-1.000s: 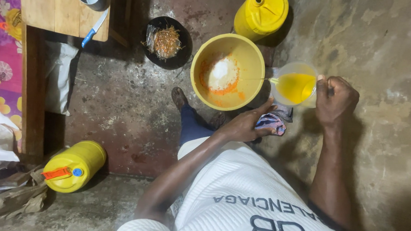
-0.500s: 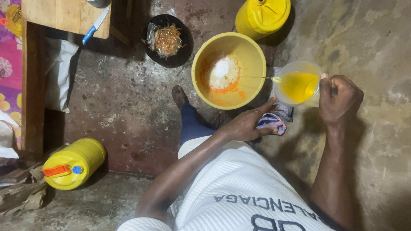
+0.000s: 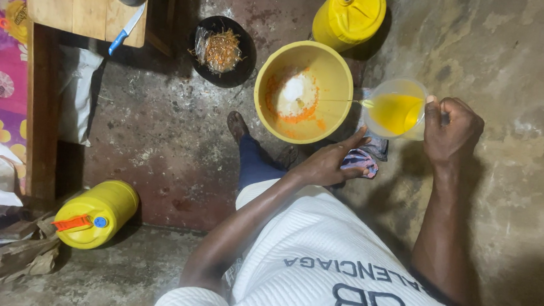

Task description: Preparing porridge by mixing ingredients and adding hot water.

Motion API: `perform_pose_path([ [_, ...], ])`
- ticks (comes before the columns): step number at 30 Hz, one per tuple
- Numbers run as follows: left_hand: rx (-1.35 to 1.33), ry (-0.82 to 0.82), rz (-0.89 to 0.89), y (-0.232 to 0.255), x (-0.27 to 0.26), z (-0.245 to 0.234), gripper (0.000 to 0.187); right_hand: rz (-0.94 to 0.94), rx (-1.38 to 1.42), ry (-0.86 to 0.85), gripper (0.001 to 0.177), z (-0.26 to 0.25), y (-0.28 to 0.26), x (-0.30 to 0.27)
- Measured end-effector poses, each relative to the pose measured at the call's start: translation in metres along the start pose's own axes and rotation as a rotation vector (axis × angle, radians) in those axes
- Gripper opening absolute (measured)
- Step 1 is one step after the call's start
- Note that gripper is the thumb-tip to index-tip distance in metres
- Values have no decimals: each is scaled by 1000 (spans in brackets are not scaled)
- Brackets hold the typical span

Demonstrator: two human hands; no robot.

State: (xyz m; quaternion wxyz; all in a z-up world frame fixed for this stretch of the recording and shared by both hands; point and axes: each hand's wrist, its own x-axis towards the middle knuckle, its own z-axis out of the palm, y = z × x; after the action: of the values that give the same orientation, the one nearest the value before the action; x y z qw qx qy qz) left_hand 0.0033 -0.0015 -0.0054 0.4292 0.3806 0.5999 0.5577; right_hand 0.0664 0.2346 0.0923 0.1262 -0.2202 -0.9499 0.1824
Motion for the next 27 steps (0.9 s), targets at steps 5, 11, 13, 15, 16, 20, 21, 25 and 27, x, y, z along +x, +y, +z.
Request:
perform_pose_path([
  [5, 21, -8, -35, 2, 0, -1, 110, 31, -8, -7, 52, 2, 1, 1],
  [11, -13, -4, -34, 6, -1, -3, 109, 2, 7, 7, 50, 1, -2, 2],
  [13, 4, 3, -8, 1, 0, -1, 108, -11, -19, 3, 52, 1, -1, 2],
  [15, -4, 5, -12, 4, 0, -1, 108, 16, -6, -8, 51, -1, -6, 3],
  [16, -13, 5, -18, 5, 0, -1, 108, 45, 9, -21, 50, -2, -8, 4],
  [20, -12, -12, -48, 10, -1, -4, 107, -2, -4, -11, 50, -2, -4, 4],
  [21, -11, -9, -40, 9, -1, -3, 107, -16, -9, -9, 50, -2, -4, 4],
  [25, -2, 4, -19, 1, 0, 0, 107, -18, 0, -13, 49, -3, -6, 5],
  [27, -5, -1, -19, 2, 0, -1, 107, -14, 4, -13, 49, -3, -6, 5],
])
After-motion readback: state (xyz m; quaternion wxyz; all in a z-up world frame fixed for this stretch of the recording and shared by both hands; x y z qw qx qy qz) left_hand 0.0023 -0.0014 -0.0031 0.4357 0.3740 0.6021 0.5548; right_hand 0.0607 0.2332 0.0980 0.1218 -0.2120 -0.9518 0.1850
